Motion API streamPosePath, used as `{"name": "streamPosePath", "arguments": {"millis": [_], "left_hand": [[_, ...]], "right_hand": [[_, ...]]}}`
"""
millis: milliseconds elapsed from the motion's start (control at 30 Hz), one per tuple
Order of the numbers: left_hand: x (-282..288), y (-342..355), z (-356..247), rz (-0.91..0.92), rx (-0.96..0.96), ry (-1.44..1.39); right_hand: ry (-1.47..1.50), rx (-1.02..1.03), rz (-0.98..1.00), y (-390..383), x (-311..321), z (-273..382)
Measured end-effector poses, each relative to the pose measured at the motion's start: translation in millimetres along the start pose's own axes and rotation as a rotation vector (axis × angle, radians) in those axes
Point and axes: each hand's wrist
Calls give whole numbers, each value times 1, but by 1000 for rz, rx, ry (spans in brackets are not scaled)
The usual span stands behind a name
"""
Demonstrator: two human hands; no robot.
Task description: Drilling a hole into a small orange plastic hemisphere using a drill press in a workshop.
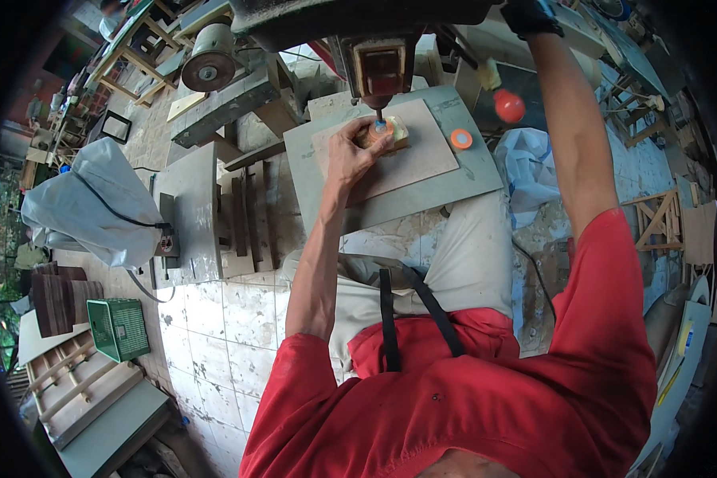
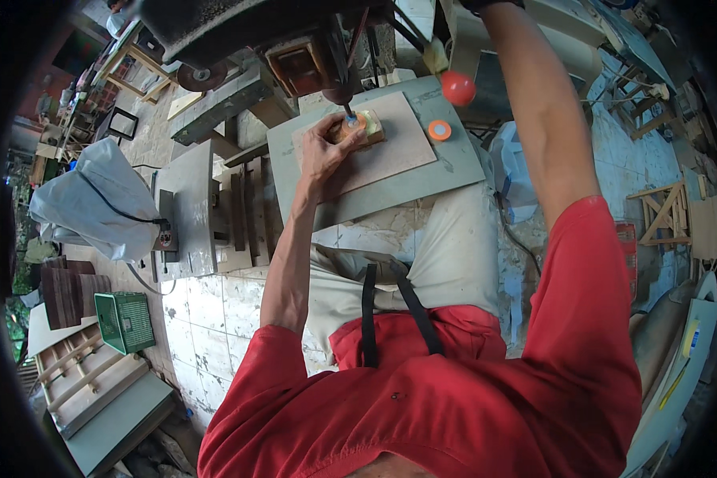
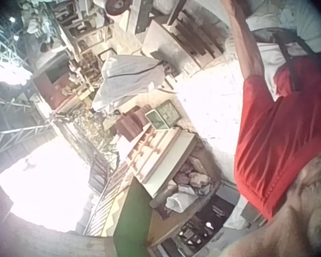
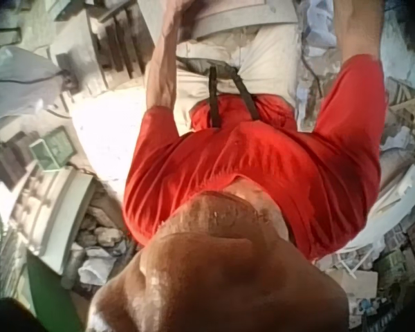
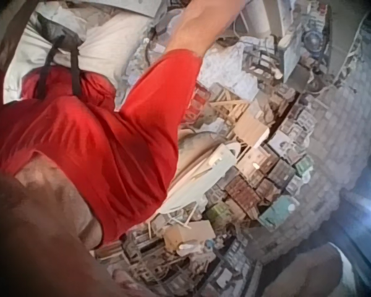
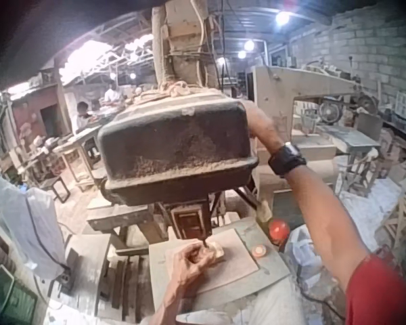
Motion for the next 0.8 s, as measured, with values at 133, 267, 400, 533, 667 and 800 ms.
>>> {"name": "streamPosePath", "arguments": {"millis": [133,267,400,533,667,800], "left_hand": [[-17,8,-5,16,-24,17],[-18,14,-4,31,18,-69],[3,7,-3,80,8,-31],[-9,5,4,122,-152,-130],[10,-18,-68,-216,-375,-329],[-17,-13,-161,-207,-525,-383]], "right_hand": [[-127,274,-517,0,-40,-78],[-97,250,-522,11,-30,-60],[-17,243,-547,-95,-11,59],[-49,215,-621,-85,18,77],[-7,194,-678,-90,22,105],[39,149,-679,-54,13,72]]}}
Point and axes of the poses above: each hand's wrist, its own y-axis towards the middle knuckle, its own x-axis out of the back of the hand, z = x × y, and after that the axes turned 13 degrees about -y, right-handed
